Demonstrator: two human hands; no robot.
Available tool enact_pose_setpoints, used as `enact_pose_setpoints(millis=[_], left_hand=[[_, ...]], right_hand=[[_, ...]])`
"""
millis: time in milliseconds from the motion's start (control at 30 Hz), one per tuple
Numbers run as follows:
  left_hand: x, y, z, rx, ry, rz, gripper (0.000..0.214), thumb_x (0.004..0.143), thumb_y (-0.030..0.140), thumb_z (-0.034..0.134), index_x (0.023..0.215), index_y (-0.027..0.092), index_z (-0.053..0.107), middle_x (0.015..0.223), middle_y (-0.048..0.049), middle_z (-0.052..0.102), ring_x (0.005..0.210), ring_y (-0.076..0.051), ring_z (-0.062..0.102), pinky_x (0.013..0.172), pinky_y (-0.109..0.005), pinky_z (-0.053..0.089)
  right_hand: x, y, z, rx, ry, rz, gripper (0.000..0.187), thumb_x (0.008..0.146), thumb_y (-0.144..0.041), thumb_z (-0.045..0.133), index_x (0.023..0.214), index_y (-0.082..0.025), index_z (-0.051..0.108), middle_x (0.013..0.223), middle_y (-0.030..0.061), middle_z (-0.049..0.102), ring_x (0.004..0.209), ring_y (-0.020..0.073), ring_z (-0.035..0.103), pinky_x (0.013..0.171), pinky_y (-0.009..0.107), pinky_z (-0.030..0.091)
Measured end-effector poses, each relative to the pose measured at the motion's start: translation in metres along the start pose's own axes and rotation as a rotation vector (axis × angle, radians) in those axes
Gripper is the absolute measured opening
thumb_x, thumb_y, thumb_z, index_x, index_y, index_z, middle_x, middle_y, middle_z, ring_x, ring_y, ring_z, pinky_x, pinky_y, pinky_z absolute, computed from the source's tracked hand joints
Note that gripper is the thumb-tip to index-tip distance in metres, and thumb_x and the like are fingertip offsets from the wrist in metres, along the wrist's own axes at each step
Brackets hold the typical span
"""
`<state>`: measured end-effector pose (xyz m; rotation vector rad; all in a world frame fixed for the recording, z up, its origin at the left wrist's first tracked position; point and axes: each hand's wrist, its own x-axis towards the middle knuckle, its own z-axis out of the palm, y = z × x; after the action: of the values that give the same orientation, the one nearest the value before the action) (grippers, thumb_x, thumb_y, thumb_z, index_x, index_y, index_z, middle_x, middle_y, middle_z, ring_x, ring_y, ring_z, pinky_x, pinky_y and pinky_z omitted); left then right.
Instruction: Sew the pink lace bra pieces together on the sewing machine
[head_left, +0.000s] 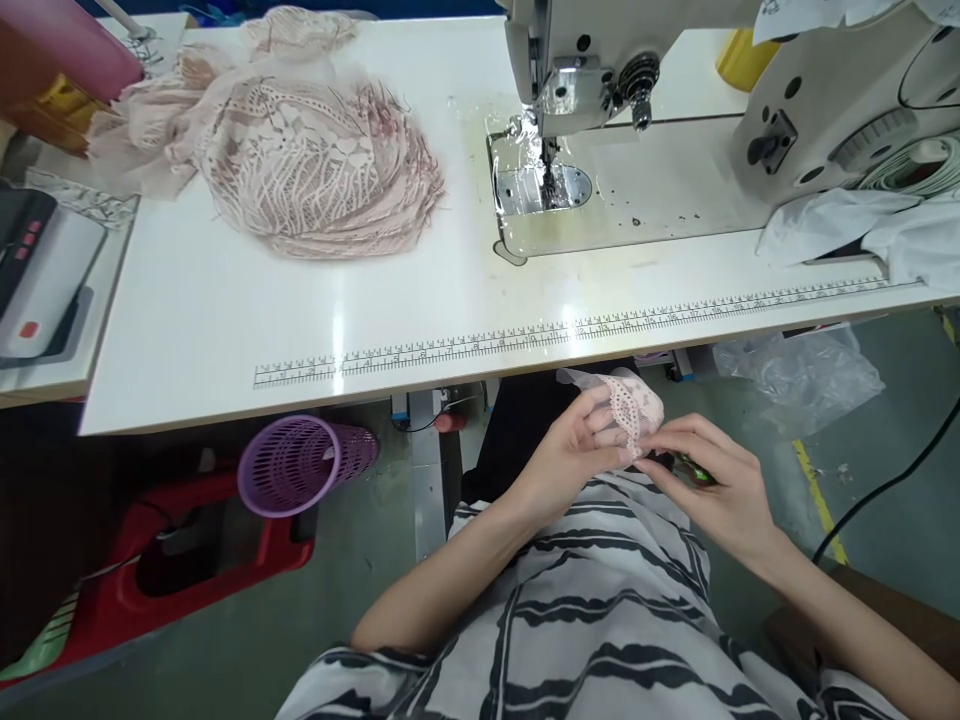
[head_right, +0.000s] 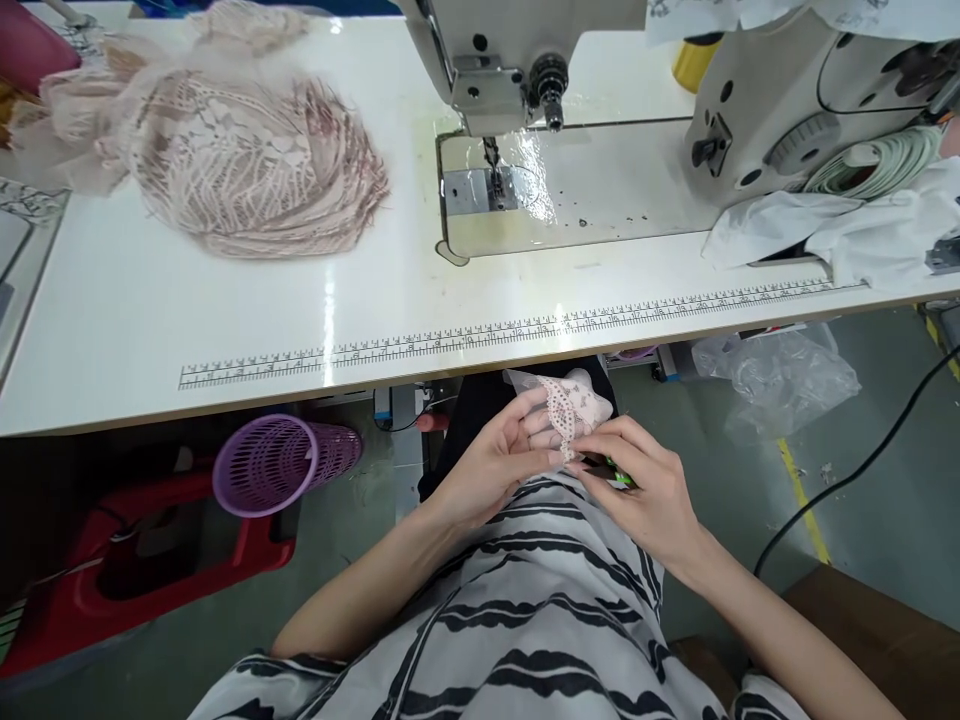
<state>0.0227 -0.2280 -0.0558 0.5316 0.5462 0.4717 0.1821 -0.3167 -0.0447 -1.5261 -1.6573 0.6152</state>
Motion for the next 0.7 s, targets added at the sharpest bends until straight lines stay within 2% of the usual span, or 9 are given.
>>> enact_pose_setpoints(millis=[133,333,433,567,700], left_hand=[[0.0002,-0.0042,-0.0002,0.019,0.001,0.011,0.056,0.072,0.013,0.077,0.121,0.019,0.050,0.129,-0.0122,0.057,0.111,-0.023,0.060,0.091,-0.031,0.047],[-0.0017,-0.0073,0.0032,0.046,0.002,0.060,0.057,0.075,0.017,0.075,0.125,0.024,0.049,0.135,-0.0105,0.053,0.115,-0.024,0.058,0.098,-0.035,0.044],[-0.0023,-0.0087,0.0039,0.042,0.016,0.080,0.059,0.076,0.017,0.075,0.127,0.025,0.047,0.138,-0.0098,0.051,0.118,-0.023,0.057,0.101,-0.035,0.042],[-0.0028,-0.0098,0.0030,0.033,0.035,0.091,0.064,0.075,0.017,0.076,0.129,0.024,0.043,0.138,-0.0108,0.050,0.118,-0.023,0.057,0.099,-0.033,0.043],[-0.0042,-0.0078,0.0033,0.056,0.048,0.072,0.064,0.077,0.018,0.074,0.132,0.025,0.042,0.139,-0.0104,0.050,0.120,-0.023,0.056,0.100,-0.033,0.044]], right_hand=[[-0.0024,0.0051,-0.0015,-0.012,0.015,-0.040,0.032,0.083,-0.007,0.061,0.106,-0.028,0.066,0.089,0.0034,0.059,0.074,0.0130,0.059,0.056,0.025,0.046],[-0.0048,0.0053,-0.0039,0.002,-0.018,0.009,0.028,0.086,-0.010,0.054,0.106,-0.028,0.063,0.092,0.0043,0.058,0.073,0.0141,0.058,0.057,0.027,0.044],[-0.0030,0.0016,-0.0046,0.005,0.051,0.040,0.020,0.087,-0.009,0.053,0.097,-0.025,0.060,0.088,0.0034,0.056,0.075,0.0142,0.055,0.062,0.028,0.045],[-0.0007,-0.0015,-0.0056,-0.018,0.176,0.082,0.015,0.086,-0.010,0.056,0.088,-0.024,0.060,0.082,0.0020,0.056,0.069,0.0131,0.053,0.060,0.028,0.043],[-0.0001,-0.0009,-0.0038,0.010,0.096,0.030,0.023,0.083,-0.015,0.063,0.102,-0.029,0.065,0.087,0.0027,0.060,0.057,0.0097,0.050,0.050,0.027,0.042]])
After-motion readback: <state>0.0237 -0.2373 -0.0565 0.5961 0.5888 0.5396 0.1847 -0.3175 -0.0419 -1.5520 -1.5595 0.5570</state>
